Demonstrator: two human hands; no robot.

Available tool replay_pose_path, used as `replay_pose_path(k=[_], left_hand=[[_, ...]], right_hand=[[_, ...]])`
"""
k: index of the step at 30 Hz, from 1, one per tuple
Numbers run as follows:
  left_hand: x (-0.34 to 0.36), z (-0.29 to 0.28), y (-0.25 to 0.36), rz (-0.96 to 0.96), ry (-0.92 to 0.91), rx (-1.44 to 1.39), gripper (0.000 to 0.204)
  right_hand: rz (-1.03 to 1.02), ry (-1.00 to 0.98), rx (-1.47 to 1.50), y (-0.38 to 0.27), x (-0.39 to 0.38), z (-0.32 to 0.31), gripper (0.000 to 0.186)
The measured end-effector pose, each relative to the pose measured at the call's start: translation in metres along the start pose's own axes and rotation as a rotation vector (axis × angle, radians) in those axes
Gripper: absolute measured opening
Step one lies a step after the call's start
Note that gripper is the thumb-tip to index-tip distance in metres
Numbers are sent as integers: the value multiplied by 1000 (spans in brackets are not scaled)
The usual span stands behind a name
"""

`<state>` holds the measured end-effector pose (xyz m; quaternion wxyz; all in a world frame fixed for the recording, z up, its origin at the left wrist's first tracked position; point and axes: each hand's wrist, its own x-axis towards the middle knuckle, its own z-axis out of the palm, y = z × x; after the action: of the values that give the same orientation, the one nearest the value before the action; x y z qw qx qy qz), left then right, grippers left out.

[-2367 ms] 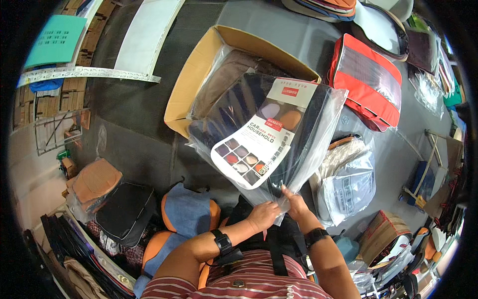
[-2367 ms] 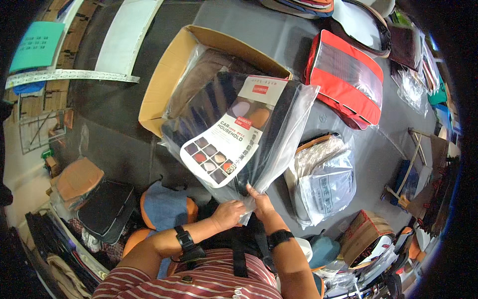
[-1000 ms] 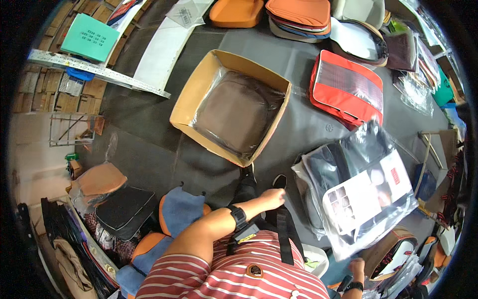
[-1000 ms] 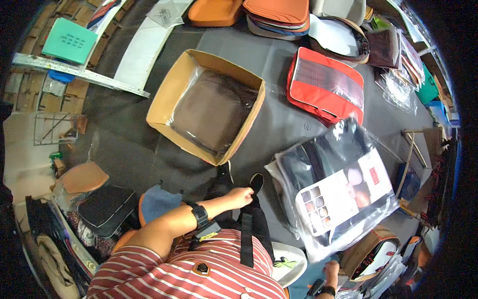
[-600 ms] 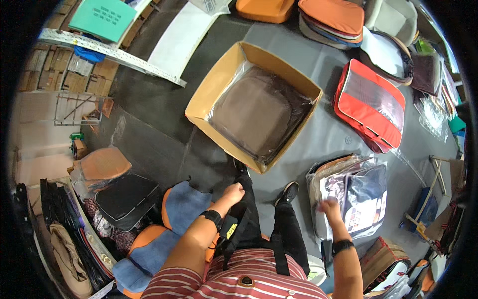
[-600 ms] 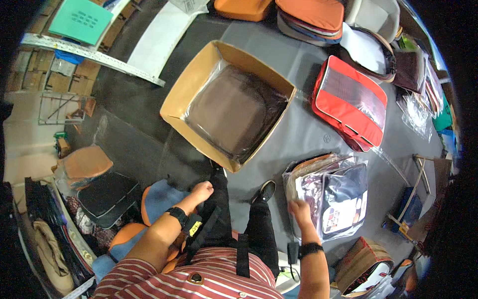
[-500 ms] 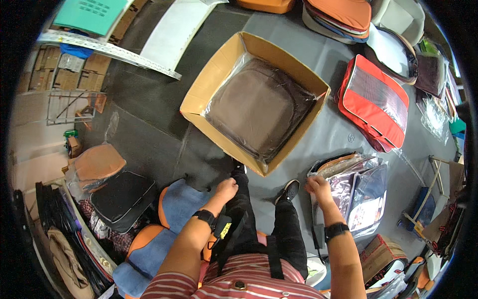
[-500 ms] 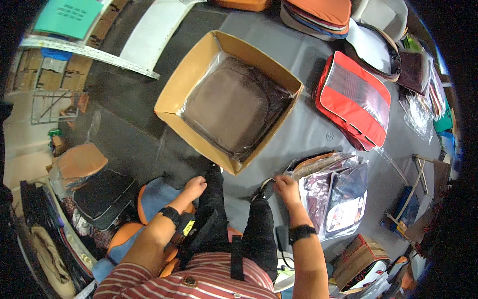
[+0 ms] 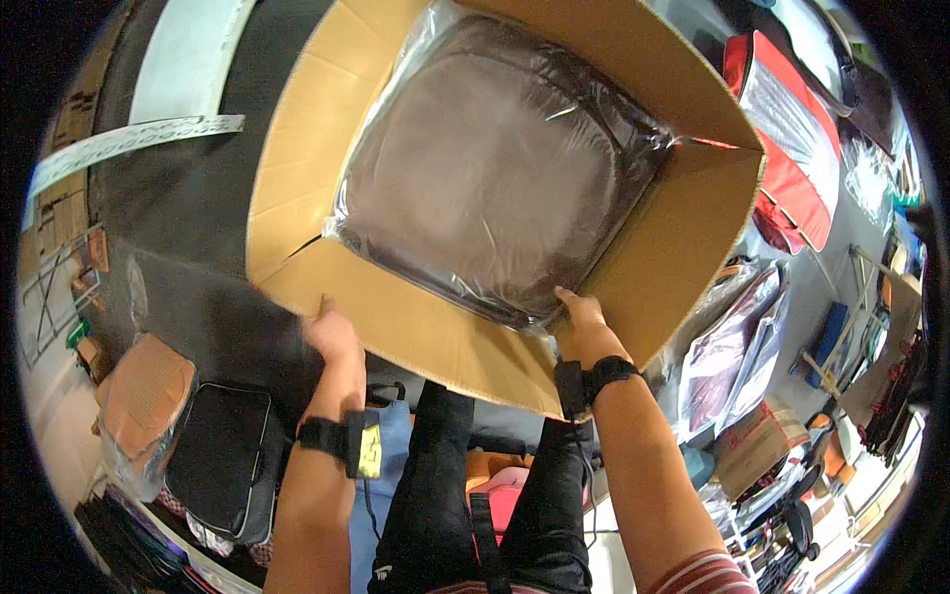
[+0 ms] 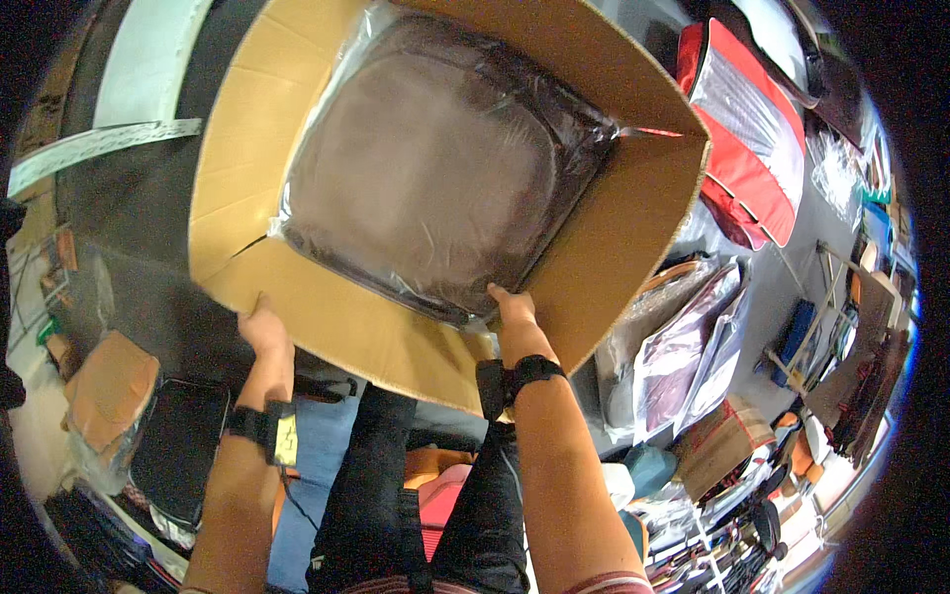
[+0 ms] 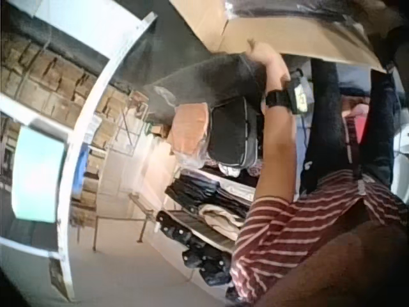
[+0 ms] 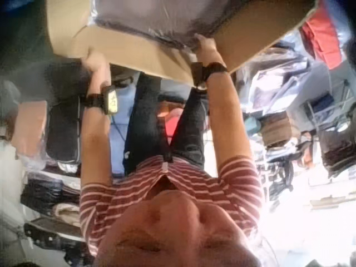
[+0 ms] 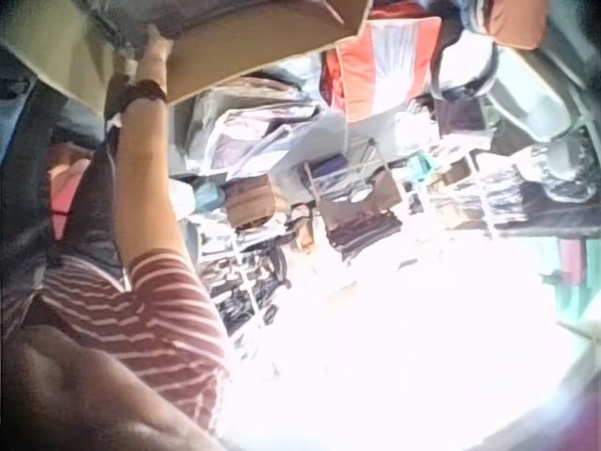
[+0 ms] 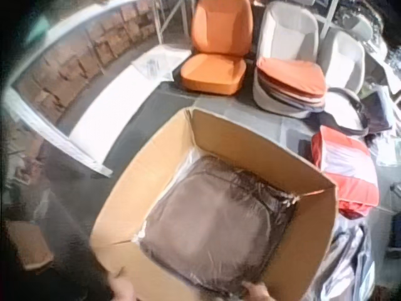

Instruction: The person unpacks several car seat cushions from a cardboard box. They remove each cushion from its plastic packaging, unfold it, and briefly display it before placing it aside. The process is repeated for multiple cushions of different colors.

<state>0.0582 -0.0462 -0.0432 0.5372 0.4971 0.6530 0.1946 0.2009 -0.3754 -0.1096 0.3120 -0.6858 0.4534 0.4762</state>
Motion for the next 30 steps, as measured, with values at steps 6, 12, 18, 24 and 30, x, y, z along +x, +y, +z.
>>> replay_pose_path(k=[6,12,18,24,30], left_hand=[[-15,0,13,77,-44,70,32],[-27,16,28,19,-36,91,33],[-18,10,18,80,-62,124,30],[-9,5,9,52,-76,83,31],[-75,-28,75,-574,-360,-209,64]], right_hand=[[-1,-145,175,-15,11,15,93],[-173,-216,566,21,63,19,90],[-111,-214,703,-8,5,24,48],[-358,-267,785,-41,-152,-8,19],[-384,-202,591,4,-338,-133,27]])
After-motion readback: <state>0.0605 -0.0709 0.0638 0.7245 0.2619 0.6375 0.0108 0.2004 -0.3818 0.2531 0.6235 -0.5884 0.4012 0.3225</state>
